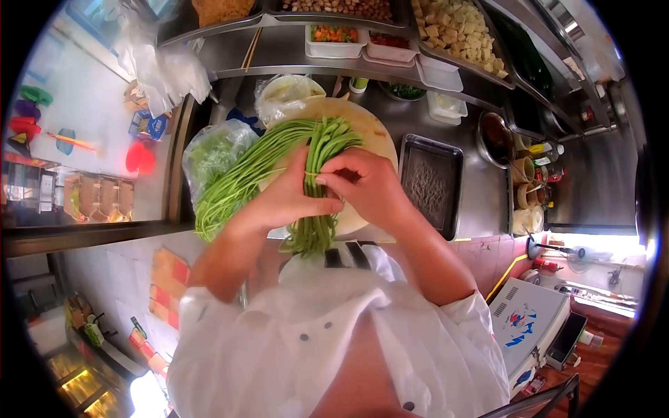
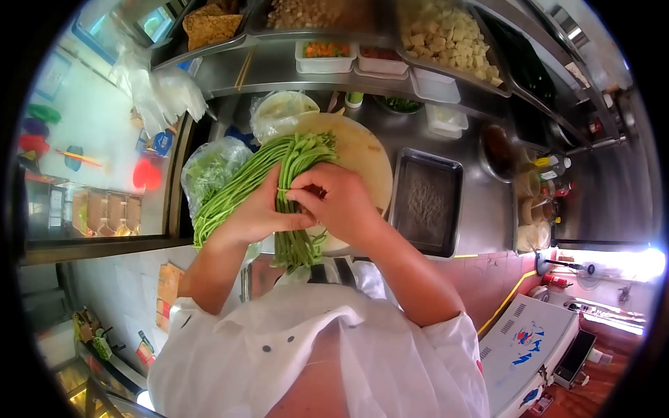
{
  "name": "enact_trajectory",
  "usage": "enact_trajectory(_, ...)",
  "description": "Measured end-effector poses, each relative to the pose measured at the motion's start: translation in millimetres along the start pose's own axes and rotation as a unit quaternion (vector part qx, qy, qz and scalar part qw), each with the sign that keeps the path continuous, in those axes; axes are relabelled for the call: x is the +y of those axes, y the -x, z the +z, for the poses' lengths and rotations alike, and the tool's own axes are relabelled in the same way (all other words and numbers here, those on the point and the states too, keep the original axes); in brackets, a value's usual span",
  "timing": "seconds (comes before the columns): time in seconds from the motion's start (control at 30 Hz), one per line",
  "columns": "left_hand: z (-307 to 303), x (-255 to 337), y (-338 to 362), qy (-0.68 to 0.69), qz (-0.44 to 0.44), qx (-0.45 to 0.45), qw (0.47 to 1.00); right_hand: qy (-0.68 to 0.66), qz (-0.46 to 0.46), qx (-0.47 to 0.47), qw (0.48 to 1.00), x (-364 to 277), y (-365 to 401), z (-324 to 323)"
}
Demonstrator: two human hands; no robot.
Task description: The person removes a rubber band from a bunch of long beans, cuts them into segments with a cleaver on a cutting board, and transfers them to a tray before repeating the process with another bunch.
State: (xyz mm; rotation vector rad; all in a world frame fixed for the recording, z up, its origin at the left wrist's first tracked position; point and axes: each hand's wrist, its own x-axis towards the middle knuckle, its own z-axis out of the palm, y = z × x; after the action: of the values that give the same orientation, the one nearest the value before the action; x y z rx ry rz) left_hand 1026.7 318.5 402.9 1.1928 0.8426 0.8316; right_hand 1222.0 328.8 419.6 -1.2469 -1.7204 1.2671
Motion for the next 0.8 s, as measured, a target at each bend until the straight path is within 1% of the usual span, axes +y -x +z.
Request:
enact_trajectory(0.03, 2, 7, 2, -0.046, -0.022, -0.008, 0.999, 0.019, -0.025, -0.006, 0.999, 0, -1, -1)
enact_trajectory(0.07, 1, 4, 1, -0.044, -0.022, -0.008, 0.999, 0.020, -0.023, -0.007, 1.000, 3, -1, -1)
enact_trajectory(0.13, -1, -7, -1, 0.017, -0.084, -0.013, 0.996, 0.111, -0.083, -0.014, 0.990, 10, -2, 0)
enact_trajectory(0.17, -2, -9, 0, 0.017, -0.085, -0.012, 0.996, 0.110, -0.082, -0.016, 0.990, 14, -2, 2)
enact_trajectory(0.23, -3, -12, 0, -0.022, -0.081, 0.007, 0.996, 0.118, -0.124, -0.023, 0.985, 25, -2, 6)
enact_trajectory(0.27, -2, -14, 0, -0.022, -0.082, 0.005, 0.996, 0.118, -0.123, -0.021, 0.985, 30, -1, 7)
enact_trajectory(0.33, -1, -20, 0, -0.025, -0.094, 0.023, 0.995, 0.167, -0.157, -0.008, 0.973, 40, 0, 10)
enact_trajectory(0.37, -3, -31, 0, -0.026, -0.093, 0.025, 0.995, 0.165, -0.160, -0.009, 0.973, 48, -2, 10)
enact_trajectory(0.43, -13, -55, -1, 0.055, -0.141, 0.034, 0.988, 0.222, -0.210, 0.059, 0.950, 68, -9, 5)
enact_trajectory(0.47, -15, -57, 1, 0.051, -0.137, 0.043, 0.988, 0.217, -0.219, 0.055, 0.950, 76, -12, 1)
enact_trajectory(0.53, -16, -59, 9, 0.016, -0.177, -0.019, 0.984, 0.254, -0.130, 0.135, 0.949, 92, -12, -9)
enact_trajectory(0.57, -18, -58, 13, 0.013, -0.176, -0.015, 0.984, 0.251, -0.134, 0.134, 0.949, 102, -14, -14)
enact_trajectory(0.63, -18, -58, 17, -0.013, -0.184, -0.077, 0.980, 0.251, -0.065, 0.165, 0.951, 119, -19, -28)
enact_trajectory(0.67, -18, -56, 21, -0.012, -0.183, -0.078, 0.980, 0.222, -0.044, 0.204, 0.952, 123, -20, -32)
enact_trajectory(0.7, -22, -51, 27, -0.007, -0.200, -0.057, 0.978, 0.224, -0.043, 0.204, 0.952, 124, -22, -41)
enact_trajectory(0.73, -27, -50, 36, -0.001, -0.219, -0.036, 0.975, 0.193, 0.002, 0.260, 0.946, 126, -23, -55)
enact_trajectory(0.77, -38, -54, 48, 0.039, -0.191, -0.028, 0.980, 0.161, 0.049, 0.313, 0.935, 130, -19, -66)
enact_trajectory(0.8, -53, -56, 59, 0.076, -0.161, -0.020, 0.984, 0.161, 0.050, 0.312, 0.935, 141, -12, -82)
